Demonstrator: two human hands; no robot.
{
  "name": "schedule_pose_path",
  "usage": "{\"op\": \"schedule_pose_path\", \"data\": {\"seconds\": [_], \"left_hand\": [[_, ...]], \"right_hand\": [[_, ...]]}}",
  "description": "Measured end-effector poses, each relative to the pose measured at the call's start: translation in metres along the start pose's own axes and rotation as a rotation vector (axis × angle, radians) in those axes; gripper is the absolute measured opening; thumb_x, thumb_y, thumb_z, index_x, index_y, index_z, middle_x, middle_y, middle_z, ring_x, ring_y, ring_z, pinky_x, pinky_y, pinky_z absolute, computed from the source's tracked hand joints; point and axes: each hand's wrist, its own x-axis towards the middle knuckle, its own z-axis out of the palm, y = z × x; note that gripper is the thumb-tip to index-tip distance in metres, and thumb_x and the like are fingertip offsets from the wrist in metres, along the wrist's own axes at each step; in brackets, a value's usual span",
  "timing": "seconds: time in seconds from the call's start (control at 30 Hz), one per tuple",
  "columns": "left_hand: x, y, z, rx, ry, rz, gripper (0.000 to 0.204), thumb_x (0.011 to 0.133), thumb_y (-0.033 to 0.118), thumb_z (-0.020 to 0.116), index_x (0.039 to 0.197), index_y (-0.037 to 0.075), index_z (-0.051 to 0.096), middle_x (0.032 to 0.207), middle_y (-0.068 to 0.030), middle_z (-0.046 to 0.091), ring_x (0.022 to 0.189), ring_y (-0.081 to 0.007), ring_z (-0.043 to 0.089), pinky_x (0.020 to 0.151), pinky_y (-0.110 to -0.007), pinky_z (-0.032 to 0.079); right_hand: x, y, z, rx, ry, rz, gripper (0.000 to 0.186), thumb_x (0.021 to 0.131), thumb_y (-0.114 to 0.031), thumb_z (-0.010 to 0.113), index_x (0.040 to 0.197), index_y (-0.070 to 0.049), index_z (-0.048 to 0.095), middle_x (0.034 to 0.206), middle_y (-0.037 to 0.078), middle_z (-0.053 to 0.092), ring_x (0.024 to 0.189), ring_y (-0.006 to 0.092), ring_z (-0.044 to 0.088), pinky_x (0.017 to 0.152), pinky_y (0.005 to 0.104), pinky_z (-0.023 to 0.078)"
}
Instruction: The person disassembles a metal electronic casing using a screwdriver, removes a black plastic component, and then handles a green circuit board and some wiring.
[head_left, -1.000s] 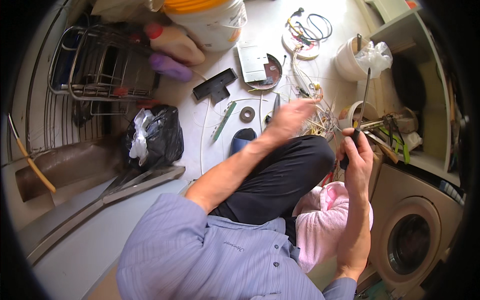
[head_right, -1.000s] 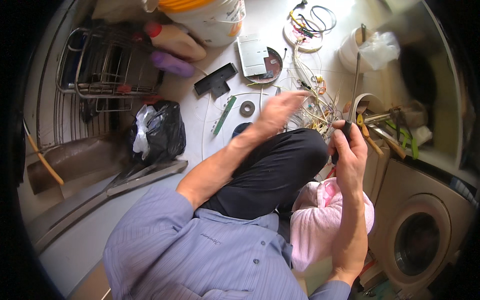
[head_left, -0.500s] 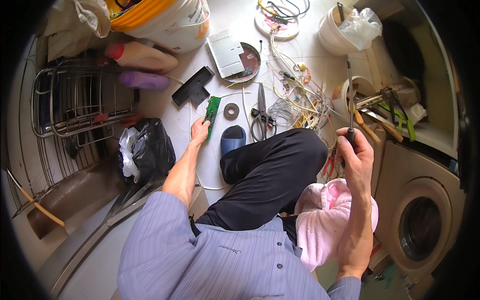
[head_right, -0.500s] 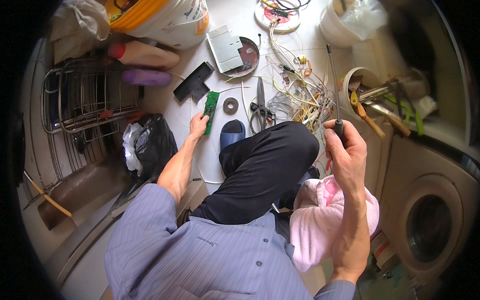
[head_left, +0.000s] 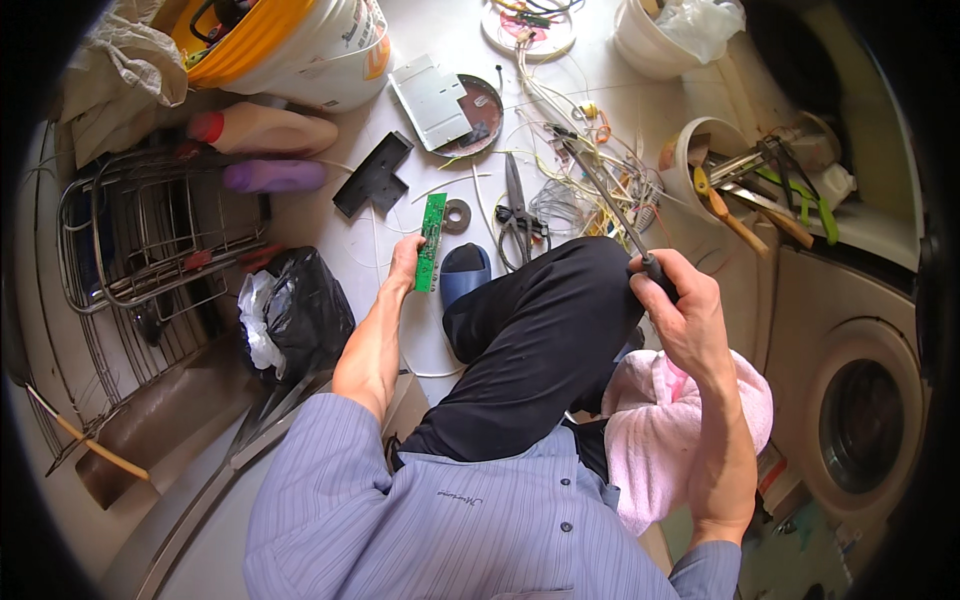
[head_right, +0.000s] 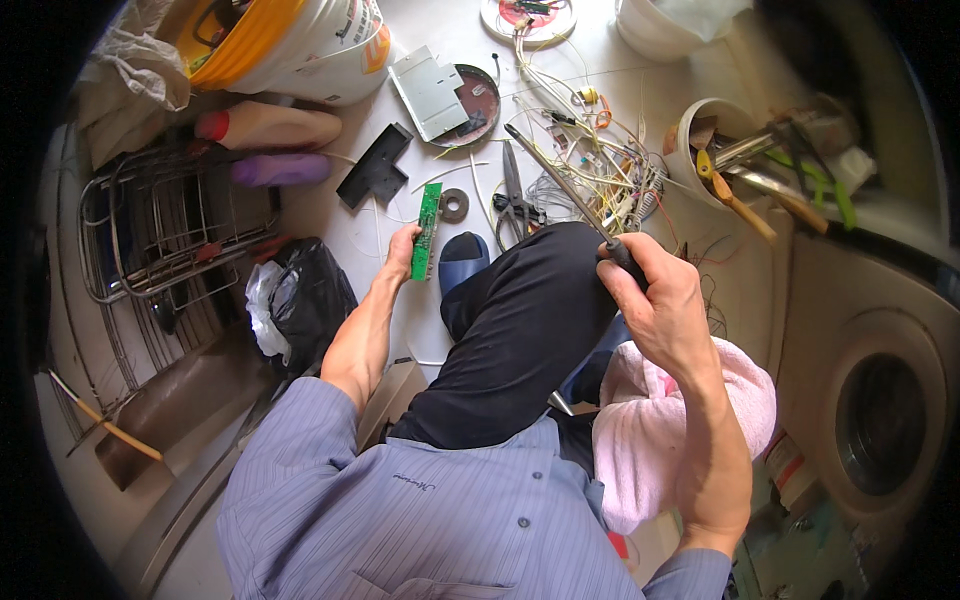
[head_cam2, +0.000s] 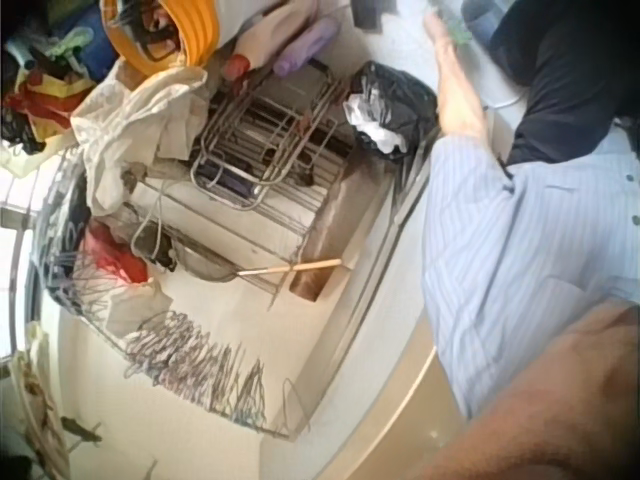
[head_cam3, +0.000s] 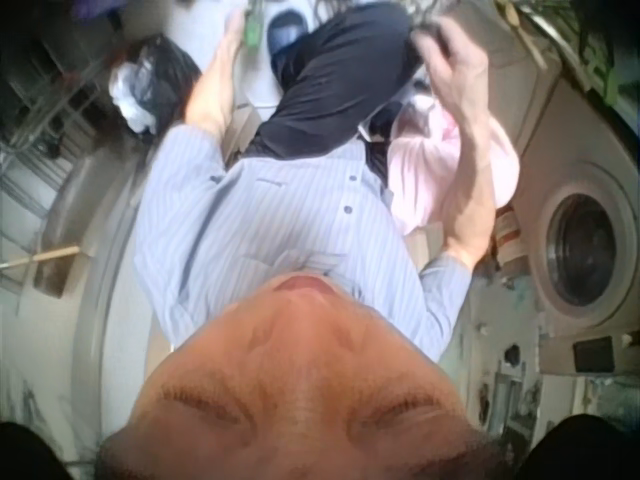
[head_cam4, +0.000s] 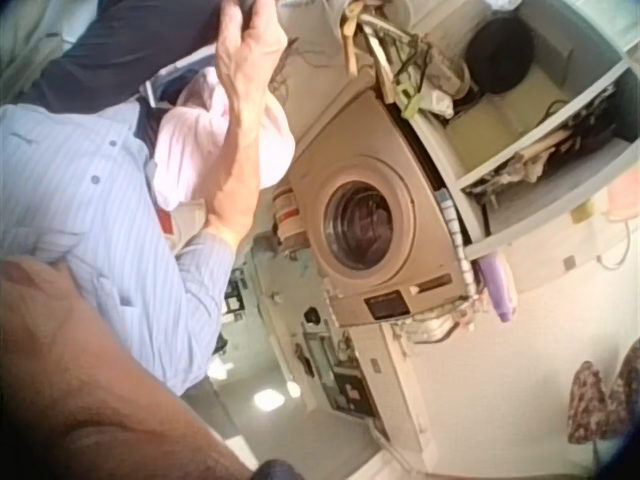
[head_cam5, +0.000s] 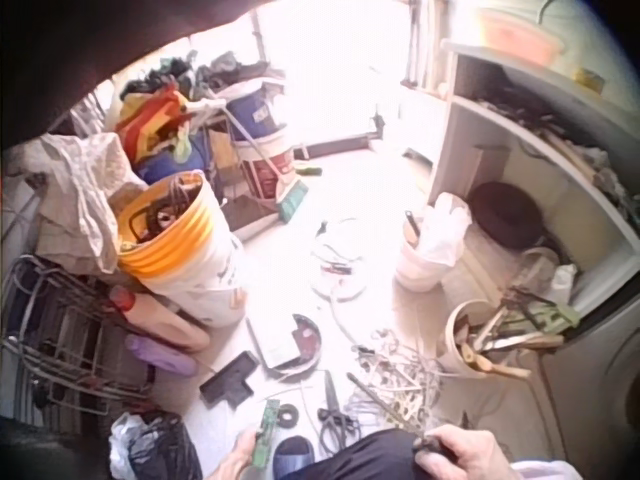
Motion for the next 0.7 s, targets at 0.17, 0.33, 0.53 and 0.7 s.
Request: {"op": "schedule_pose_path", "data": {"seconds": [0.17, 0.33, 0.53, 0.7], "left_hand": [[0.024, -0.018, -0.004, 0.454, 0.033, 0.399, 0.030, 0.093, 0.025, 0.055, 0.091, -0.002, 0.068, 0.088, -0.0141, 0.069, 0.081, -0.0273, 0.066, 0.076, -0.042, 0.052], [0.006, -0.006, 0.019, 0.535, 0.202, 0.271, 0.046, 0.091, 0.038, 0.063, 0.112, -0.003, 0.067, 0.102, -0.0212, 0.071, 0.106, -0.0363, 0.067, 0.094, -0.043, 0.050], [-0.033, 0.022, 0.048, 0.898, 0.268, 0.453, 0.065, 0.083, 0.042, 0.077, 0.126, -0.004, 0.060, 0.122, -0.0267, 0.066, 0.116, -0.0425, 0.064, 0.101, -0.049, 0.050], [-0.015, 0.016, 0.049, 1.056, 0.328, 0.401, 0.055, 0.082, 0.033, 0.073, 0.120, -0.005, 0.061, 0.120, -0.0303, 0.066, 0.113, -0.0481, 0.064, 0.100, -0.053, 0.051]], "right_hand": [[0.002, 0.003, -0.001, 0.007, 0.003, 0.021, 0.015, 0.095, -0.009, 0.070, 0.106, 0.001, 0.067, 0.079, 0.008, 0.065, 0.070, 0.0129, 0.058, 0.068, 0.0286, 0.049], [0.004, 0.006, -0.001, 0.003, 0.000, 0.061, 0.016, 0.095, -0.010, 0.070, 0.107, 0.001, 0.068, 0.080, 0.009, 0.066, 0.071, 0.0142, 0.060, 0.070, 0.0292, 0.051], [0.006, 0.004, 0.000, -0.079, 0.006, -0.049, 0.016, 0.095, -0.010, 0.071, 0.106, 0.000, 0.067, 0.082, 0.015, 0.067, 0.071, 0.0225, 0.064, 0.071, 0.0321, 0.052], [0.006, 0.004, 0.001, -0.082, 0.014, -0.068, 0.018, 0.094, -0.010, 0.072, 0.107, 0.000, 0.067, 0.084, 0.016, 0.067, 0.071, 0.0249, 0.065, 0.071, 0.0333, 0.053]]}}
